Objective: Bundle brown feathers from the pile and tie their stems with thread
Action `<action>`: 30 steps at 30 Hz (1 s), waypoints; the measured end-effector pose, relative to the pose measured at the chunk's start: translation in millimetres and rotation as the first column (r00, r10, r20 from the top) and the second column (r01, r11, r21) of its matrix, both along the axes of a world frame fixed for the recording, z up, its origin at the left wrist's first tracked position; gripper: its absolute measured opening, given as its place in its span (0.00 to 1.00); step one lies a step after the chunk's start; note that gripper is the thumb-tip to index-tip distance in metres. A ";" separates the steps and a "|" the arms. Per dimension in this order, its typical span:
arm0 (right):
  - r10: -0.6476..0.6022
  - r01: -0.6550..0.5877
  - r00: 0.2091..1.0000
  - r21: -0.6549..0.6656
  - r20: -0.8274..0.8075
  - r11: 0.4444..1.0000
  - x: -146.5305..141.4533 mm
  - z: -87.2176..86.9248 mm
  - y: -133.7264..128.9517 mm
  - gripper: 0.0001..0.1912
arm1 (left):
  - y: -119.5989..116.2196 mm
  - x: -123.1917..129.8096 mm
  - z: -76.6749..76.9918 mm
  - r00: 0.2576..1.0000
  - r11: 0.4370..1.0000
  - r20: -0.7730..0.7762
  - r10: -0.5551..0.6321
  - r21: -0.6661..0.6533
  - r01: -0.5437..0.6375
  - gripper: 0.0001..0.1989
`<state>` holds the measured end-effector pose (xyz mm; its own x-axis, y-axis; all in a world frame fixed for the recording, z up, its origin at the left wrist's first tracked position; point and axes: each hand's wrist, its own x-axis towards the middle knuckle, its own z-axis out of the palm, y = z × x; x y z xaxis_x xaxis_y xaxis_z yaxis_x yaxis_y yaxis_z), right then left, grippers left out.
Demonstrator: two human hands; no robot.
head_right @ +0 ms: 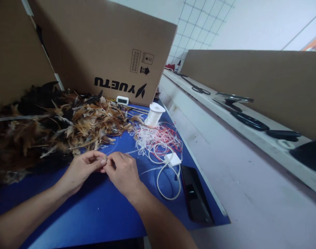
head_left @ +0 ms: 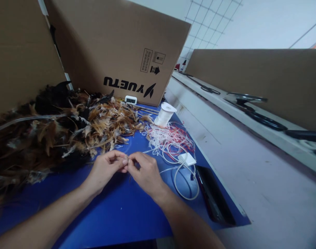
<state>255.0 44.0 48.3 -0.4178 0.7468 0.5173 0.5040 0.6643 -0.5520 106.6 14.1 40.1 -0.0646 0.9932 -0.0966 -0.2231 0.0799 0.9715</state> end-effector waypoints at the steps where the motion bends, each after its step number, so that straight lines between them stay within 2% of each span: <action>1: 0.000 0.000 1.000 -0.004 -0.003 1.000 -0.2 -0.1 -0.3 0.07 | 0.1 0.0 0.1 1.000 1.000 -0.022 0.014 0.002 -0.014 0.10; 6: -0.015 0.013 0.998 -0.034 -0.055 0.999 -0.4 1.4 -1.1 0.07 | 0.7 -0.1 -0.1 0.997 0.999 -0.075 0.029 0.038 -0.026 0.09; 14: -0.037 0.006 0.986 -0.192 -0.160 0.981 -0.3 6.3 0.6 0.07 | -0.2 -0.2 1.8 0.995 0.997 -0.099 -0.002 0.080 0.010 0.07; 22: -0.013 -0.128 0.945 -0.409 -0.325 0.903 1.6 9.7 0.9 0.06 | -2.5 -0.3 5.8 0.997 0.995 -0.056 -0.061 0.073 0.064 0.07; 25: -0.019 -0.133 0.941 -0.419 -0.339 0.898 1.7 8.6 0.5 0.06 | -2.9 -0.1 7.1 0.997 0.995 -0.045 -0.061 0.071 0.064 0.08; 30: -0.027 -0.060 0.963 -0.313 -0.267 0.948 1.7 11.2 -1.5 0.05 | -2.9 0.2 6.9 0.999 0.996 -0.018 -0.048 0.069 0.049 0.08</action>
<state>256.7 42.5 59.5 -0.3124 0.8833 0.3496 0.3013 0.4411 -0.8454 106.9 11.1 47.0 -0.0170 0.9995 -0.0271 -0.2050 0.0231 0.9785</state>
